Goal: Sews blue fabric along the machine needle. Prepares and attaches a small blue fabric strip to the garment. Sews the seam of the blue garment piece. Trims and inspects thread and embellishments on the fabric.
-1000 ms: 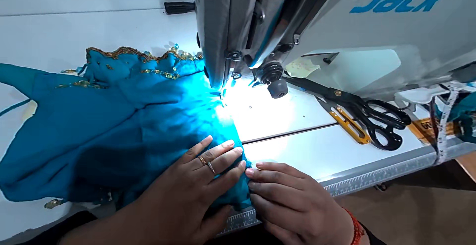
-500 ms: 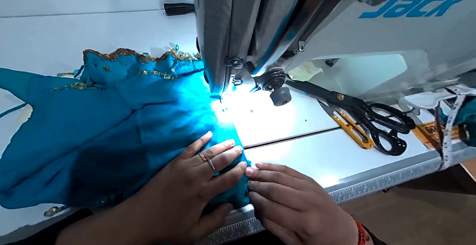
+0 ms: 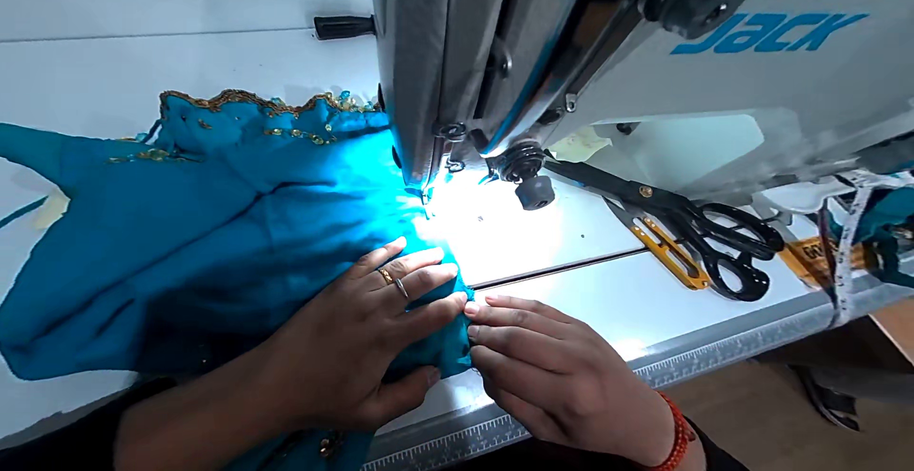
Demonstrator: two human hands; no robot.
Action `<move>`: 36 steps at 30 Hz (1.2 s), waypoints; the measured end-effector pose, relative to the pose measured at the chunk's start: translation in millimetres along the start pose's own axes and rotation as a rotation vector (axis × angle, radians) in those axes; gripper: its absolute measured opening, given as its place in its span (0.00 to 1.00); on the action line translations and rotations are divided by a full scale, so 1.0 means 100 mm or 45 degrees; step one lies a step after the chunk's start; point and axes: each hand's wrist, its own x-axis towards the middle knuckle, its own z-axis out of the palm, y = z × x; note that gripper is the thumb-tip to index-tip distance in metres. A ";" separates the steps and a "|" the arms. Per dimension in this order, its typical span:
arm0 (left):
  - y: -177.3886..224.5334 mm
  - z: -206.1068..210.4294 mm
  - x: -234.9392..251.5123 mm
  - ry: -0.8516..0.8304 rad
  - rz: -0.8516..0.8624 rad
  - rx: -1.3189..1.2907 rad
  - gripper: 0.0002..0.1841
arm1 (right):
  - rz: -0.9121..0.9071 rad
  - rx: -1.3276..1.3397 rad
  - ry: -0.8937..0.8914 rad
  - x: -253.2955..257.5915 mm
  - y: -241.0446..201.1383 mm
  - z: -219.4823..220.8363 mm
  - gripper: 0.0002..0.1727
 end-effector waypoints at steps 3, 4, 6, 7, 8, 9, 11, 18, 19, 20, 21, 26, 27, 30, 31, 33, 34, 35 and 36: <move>-0.02 -0.01 0.01 -0.003 -0.015 0.008 0.28 | 0.004 -0.012 -0.010 0.02 0.01 0.00 0.11; -0.04 -0.01 0.02 -0.011 -0.023 0.009 0.28 | 0.007 -0.017 -0.014 0.03 0.02 0.00 0.12; -0.09 -0.03 0.04 -0.017 -0.031 0.000 0.27 | 0.013 -0.022 -0.037 0.07 0.06 0.00 0.13; -0.13 -0.04 0.06 -0.021 -0.027 0.005 0.27 | 0.014 -0.031 -0.051 0.09 0.08 0.00 0.13; -0.16 -0.05 0.06 -0.024 -0.024 0.007 0.27 | 0.015 -0.043 -0.059 0.11 0.09 0.00 0.13; -0.18 -0.06 0.07 -0.026 -0.022 0.014 0.27 | 0.020 -0.054 -0.061 0.12 0.11 0.00 0.13; -0.21 -0.07 0.08 -0.036 -0.025 0.025 0.28 | 0.033 -0.065 -0.068 0.14 0.12 0.00 0.13; -0.23 -0.06 0.07 -0.005 -0.001 0.065 0.28 | 0.002 -0.044 -0.105 0.18 0.20 -0.04 0.13; -0.22 -0.06 0.07 0.006 0.008 0.076 0.28 | 0.002 -0.013 -0.117 0.19 0.23 -0.06 0.13; -0.20 -0.06 0.07 0.017 0.023 0.087 0.28 | 0.002 0.017 -0.117 0.21 0.26 -0.06 0.13; -0.18 -0.06 0.07 0.022 0.039 0.095 0.27 | -0.006 0.044 -0.115 0.22 0.29 -0.07 0.13; -0.04 -0.08 0.07 0.063 0.090 0.041 0.22 | -0.087 0.187 -0.140 0.22 0.41 -0.11 0.12; -0.04 -0.08 0.07 0.072 0.084 0.035 0.22 | -0.104 0.206 -0.146 0.23 0.43 -0.13 0.11; 0.00 -0.08 0.06 0.163 0.057 0.063 0.18 | -0.127 0.256 -0.149 0.24 0.47 -0.14 0.11; 0.02 -0.08 0.06 0.193 0.054 0.077 0.16 | -0.132 0.267 -0.145 0.24 0.47 -0.14 0.11; 0.06 -0.09 0.05 0.204 0.062 0.111 0.15 | -0.143 0.268 -0.134 0.23 0.48 -0.13 0.12; 0.06 -0.10 0.04 0.198 0.075 0.129 0.15 | -0.143 0.263 -0.132 0.23 0.47 -0.13 0.12; 0.07 -0.11 0.04 0.201 0.094 0.145 0.14 | -0.139 0.255 -0.130 0.23 0.47 -0.13 0.12; 0.07 -0.12 0.04 0.219 0.109 0.159 0.14 | -0.133 0.247 -0.130 0.22 0.46 -0.12 0.12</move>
